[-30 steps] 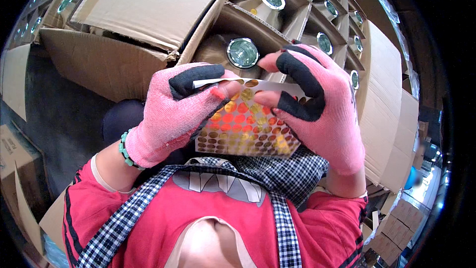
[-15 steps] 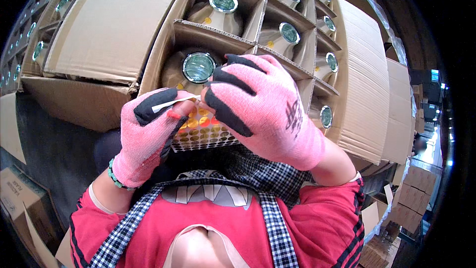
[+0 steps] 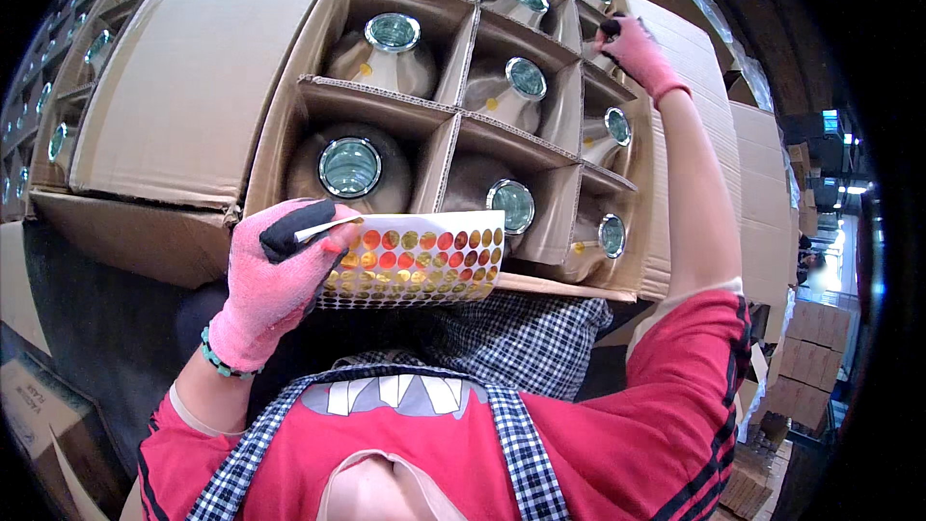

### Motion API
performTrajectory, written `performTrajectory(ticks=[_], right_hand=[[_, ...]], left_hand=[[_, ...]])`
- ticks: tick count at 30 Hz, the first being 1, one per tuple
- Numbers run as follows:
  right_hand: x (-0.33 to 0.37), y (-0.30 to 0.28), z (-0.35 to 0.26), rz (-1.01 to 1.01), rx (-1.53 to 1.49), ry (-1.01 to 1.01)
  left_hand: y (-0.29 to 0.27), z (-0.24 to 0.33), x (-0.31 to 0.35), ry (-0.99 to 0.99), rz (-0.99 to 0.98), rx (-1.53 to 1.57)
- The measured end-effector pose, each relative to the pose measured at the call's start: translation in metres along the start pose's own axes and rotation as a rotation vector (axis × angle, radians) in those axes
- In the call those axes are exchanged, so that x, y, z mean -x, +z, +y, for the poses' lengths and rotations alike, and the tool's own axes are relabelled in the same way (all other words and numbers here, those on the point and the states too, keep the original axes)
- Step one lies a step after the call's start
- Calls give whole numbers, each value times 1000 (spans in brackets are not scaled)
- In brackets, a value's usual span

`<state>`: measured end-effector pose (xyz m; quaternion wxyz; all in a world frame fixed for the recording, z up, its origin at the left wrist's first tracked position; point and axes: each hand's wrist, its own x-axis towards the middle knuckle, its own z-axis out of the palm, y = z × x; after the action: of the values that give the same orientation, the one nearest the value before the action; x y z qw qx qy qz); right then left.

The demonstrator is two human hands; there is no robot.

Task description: The person peels circular stickers from a sheet and applies them to the tops of glass jars arranged in a cardboard box. The person handles the sticker sheet and the jars one by one, pressing each sticker onto the jar surface.

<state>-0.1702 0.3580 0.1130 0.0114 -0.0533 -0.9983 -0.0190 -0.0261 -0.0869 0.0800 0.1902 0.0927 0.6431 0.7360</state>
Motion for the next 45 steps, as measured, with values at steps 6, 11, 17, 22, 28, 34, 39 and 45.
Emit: performTrajectory(ticks=[6,11,17,22,28,34,39,45], right_hand=[[-31,34,-2,-80,211,25],[-24,33,-6,-45,342,16],[5,5,-19,558,-4,-6],[131,-43,-183,288,-907,-533],[175,-44,-244,-102,-719,-613],[178,-52,-246,-98,-720,-571],[180,-56,-252,-96,-778,-542],[178,-51,-254,-154,-787,-527]], left_hand=[[-4,2,2,-48,19,23],[-1,-2,0,2,56,6],[2,1,-1,76,23,-6],[-7,-3,2,85,15,-33],[-2,3,6,218,15,35],[-4,6,14,215,75,121],[0,9,13,251,128,188],[0,2,12,278,125,121]])
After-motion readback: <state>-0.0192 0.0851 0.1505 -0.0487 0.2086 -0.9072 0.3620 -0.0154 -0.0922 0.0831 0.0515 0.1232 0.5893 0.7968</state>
